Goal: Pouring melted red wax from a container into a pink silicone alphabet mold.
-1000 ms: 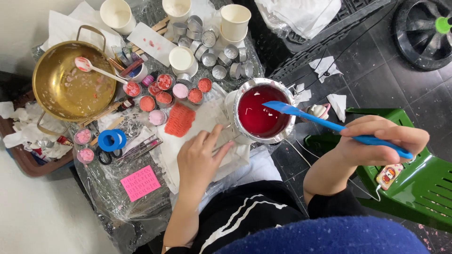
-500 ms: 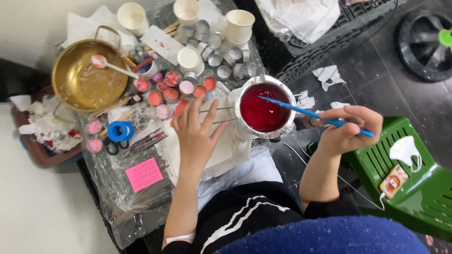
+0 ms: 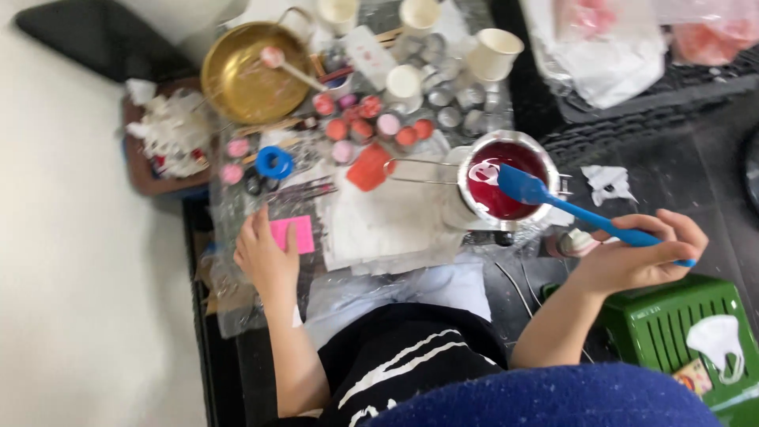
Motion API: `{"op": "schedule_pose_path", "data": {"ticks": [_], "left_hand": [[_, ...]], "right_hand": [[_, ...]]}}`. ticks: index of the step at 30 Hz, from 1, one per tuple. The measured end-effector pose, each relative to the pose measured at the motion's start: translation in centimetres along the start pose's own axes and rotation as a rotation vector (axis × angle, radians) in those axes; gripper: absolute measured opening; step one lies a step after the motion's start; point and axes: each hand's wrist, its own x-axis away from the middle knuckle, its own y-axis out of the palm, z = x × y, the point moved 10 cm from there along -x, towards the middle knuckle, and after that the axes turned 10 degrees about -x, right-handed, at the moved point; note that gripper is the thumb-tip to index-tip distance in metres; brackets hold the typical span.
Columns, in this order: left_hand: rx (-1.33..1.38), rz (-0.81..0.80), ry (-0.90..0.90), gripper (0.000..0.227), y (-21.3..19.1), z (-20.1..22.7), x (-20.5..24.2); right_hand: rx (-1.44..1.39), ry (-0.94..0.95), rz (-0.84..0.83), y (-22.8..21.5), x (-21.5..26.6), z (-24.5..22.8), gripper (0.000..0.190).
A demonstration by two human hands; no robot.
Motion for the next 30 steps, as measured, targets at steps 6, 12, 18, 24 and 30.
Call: {"op": "schedule_pose_path", "data": {"ticks": [6,12,18,24,30], "left_hand": [[-0.067,-0.165,-0.116,0.052,1.4,-4.0,0.7],[0.219,-0.220,-0.257,0.048,3.3,-4.4,0.8],[0.261,-0.149,-0.076,0.031,4.9,-3.5,0.9],[1.044,-0.255,-0.146,0.026,2.8,1.3,1.4],[1.597,-0.373,-0.165,0.029,2.3,8.6,1.5]], "right_hand": [[-0.004,0.183,-0.094,2.1,0.8,0.7,0.063],[-0.035,0.125,-0.136,2.9,1.0,-0.4,0.063],[-0.071,0.153,-0.147,3.4,1.1,-0.4,0.059],[-0.032,0.186,-0.156,3.2,1.0,-0.6,0.060],[-0.081,0.234,-0.219,2.5,1.3,0.1,0.055]]}}
